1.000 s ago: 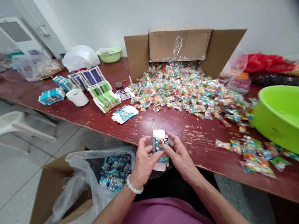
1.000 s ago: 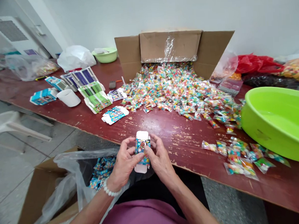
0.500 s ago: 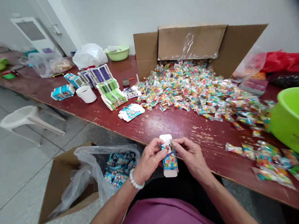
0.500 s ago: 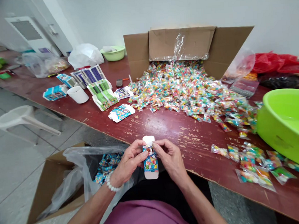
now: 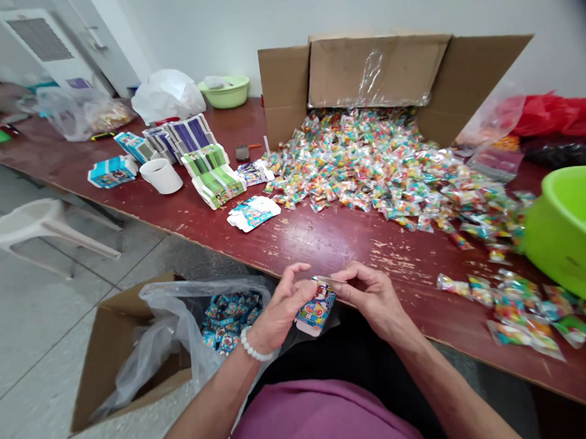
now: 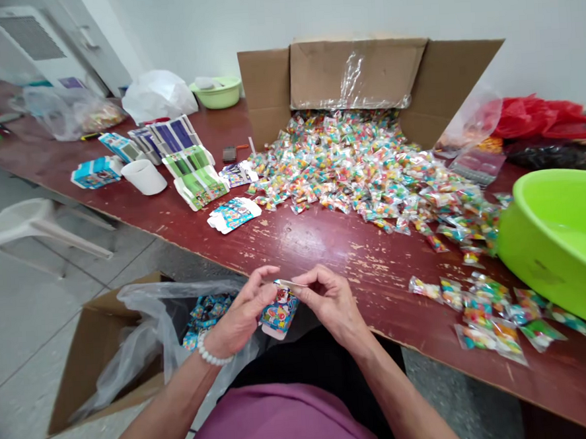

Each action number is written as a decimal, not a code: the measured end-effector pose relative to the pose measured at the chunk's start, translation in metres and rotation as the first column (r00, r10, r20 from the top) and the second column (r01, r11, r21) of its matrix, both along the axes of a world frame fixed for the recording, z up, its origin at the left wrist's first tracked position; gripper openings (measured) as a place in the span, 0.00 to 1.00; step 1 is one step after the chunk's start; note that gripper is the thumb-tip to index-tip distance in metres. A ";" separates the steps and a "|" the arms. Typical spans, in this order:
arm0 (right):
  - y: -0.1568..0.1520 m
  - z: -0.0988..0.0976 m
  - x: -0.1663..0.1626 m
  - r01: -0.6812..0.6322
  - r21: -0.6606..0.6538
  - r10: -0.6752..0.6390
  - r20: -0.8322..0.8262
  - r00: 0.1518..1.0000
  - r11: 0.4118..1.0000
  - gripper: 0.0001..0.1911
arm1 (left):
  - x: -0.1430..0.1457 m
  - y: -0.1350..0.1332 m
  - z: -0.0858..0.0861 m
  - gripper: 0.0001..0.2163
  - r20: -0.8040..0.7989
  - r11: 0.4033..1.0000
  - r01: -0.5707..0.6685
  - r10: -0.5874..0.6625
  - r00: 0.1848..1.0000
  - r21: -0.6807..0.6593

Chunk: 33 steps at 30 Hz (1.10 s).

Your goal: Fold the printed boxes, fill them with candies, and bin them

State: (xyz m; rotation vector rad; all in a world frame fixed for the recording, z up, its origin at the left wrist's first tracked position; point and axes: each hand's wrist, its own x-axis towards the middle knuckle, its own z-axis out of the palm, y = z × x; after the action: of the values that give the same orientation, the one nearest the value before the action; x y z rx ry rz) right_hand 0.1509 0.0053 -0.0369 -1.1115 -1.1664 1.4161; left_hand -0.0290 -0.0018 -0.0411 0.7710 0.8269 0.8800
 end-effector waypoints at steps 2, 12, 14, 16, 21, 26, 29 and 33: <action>-0.002 0.000 -0.002 -0.030 0.016 0.030 0.011 0.999 0.999 0.13 | 0.003 -0.001 -0.005 0.25 0.110 0.977 0.169 -0.155 0.982 -0.128; -0.007 -0.006 -0.016 0.247 -0.043 -0.251 -0.131 0.959 0.968 0.22 | 0.019 -0.005 -0.007 0.22 0.142 0.958 -0.011 0.054 0.988 -0.288; -0.011 -0.008 -0.017 0.199 -0.078 -0.207 -0.118 0.971 0.977 0.17 | 0.022 -0.009 -0.007 0.22 0.111 0.961 -0.072 0.105 0.988 -0.266; -0.013 -0.008 -0.016 0.135 -0.082 -0.142 -0.090 0.986 0.987 0.16 | 0.024 -0.012 -0.007 0.22 0.081 0.965 -0.110 0.133 0.988 -0.237; -0.010 -0.004 -0.011 0.072 -0.011 -0.073 -0.090 0.993 0.997 0.13 | 0.025 -0.016 -0.005 0.24 0.046 0.971 -0.138 0.149 0.988 -0.195; -0.003 -0.005 -0.005 0.020 0.036 -0.019 -0.032 0.999 0.999 0.12 | 0.025 -0.018 0.000 0.23 0.009 0.977 -0.123 0.126 0.992 -0.172; -0.003 -0.003 0.002 -0.079 0.160 0.061 0.112 0.992 0.984 0.08 | 0.023 -0.019 0.000 0.22 0.041 0.987 -0.085 0.091 0.995 -0.138; -0.006 0.003 0.007 -0.159 0.249 0.114 0.186 0.976 0.955 0.06 | 0.022 -0.018 -0.003 0.21 0.106 0.983 -0.061 0.080 0.991 -0.176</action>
State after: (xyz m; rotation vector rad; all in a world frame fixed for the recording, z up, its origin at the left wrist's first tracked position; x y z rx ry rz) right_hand 0.1584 -0.0005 -0.0342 -0.9922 -1.5322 1.2419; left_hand -0.0070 -0.0202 -0.0440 0.5383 0.8223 0.8939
